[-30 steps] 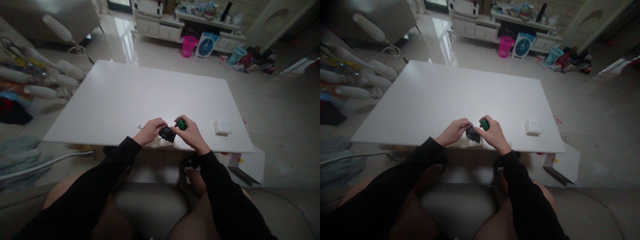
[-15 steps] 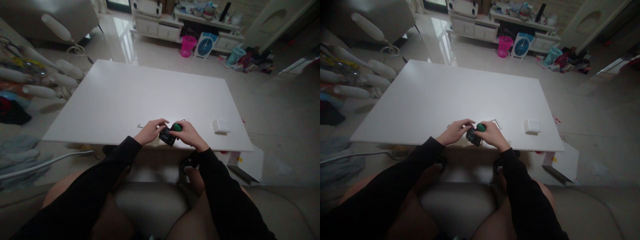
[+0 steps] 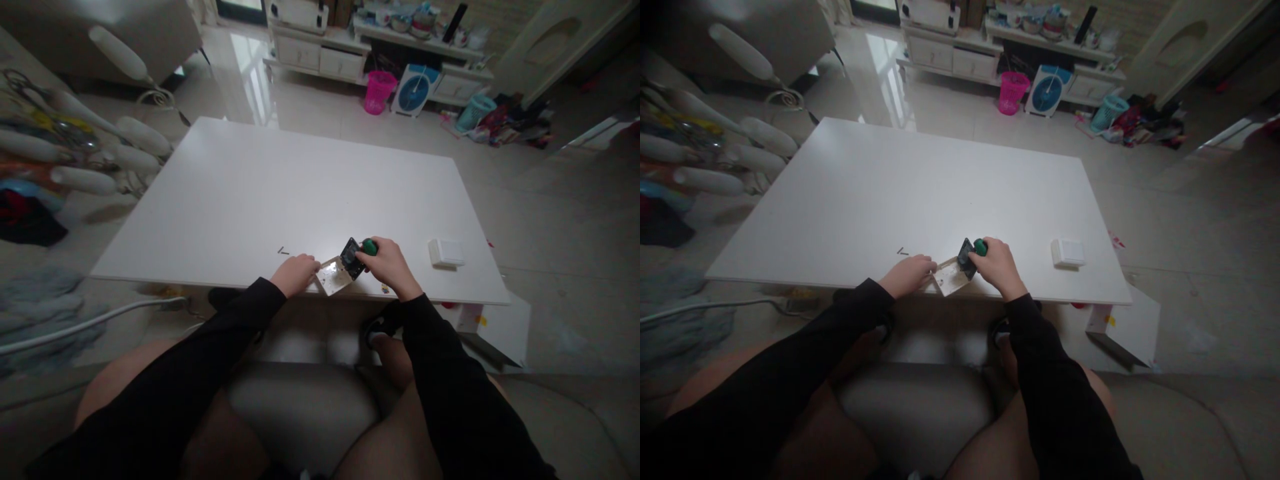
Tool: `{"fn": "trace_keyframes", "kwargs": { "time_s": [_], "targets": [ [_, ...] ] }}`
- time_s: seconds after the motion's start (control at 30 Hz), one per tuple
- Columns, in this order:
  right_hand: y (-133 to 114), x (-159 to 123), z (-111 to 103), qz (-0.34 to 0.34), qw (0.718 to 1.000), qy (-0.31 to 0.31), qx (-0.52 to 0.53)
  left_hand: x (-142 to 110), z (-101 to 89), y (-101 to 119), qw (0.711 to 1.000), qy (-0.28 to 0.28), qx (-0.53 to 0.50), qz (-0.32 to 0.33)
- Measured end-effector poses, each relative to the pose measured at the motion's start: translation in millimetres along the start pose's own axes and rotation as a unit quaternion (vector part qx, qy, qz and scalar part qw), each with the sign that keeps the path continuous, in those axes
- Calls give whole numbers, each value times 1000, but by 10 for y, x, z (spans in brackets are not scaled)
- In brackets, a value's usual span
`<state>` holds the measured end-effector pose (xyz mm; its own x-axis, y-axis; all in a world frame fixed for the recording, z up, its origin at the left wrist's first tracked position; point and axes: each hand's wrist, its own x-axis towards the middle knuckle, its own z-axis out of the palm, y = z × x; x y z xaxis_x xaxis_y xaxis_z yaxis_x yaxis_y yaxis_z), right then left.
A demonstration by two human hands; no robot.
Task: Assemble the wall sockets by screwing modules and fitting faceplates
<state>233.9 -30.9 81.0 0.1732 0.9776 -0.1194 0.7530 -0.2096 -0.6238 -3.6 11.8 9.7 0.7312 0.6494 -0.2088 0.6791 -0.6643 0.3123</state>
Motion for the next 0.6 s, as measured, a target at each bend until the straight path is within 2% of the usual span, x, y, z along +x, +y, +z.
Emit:
{"fn": "trace_keyframes", "kwargs": {
  "time_s": [0.23, 0.43, 0.6],
  "targets": [
    [-42, -11, 113, 5, 1000, -2, -24, -25, 18, 134, 999, -16, 16, -44],
    [-1, 25, 324, 6, 999, -26, -34, -36, 0, 191, 999, -23, 12, -44],
    [74, 61, 396, 19, 996, -49, -66, -36, 30, 167, 999, -19, 7, -35]
  ]
}}
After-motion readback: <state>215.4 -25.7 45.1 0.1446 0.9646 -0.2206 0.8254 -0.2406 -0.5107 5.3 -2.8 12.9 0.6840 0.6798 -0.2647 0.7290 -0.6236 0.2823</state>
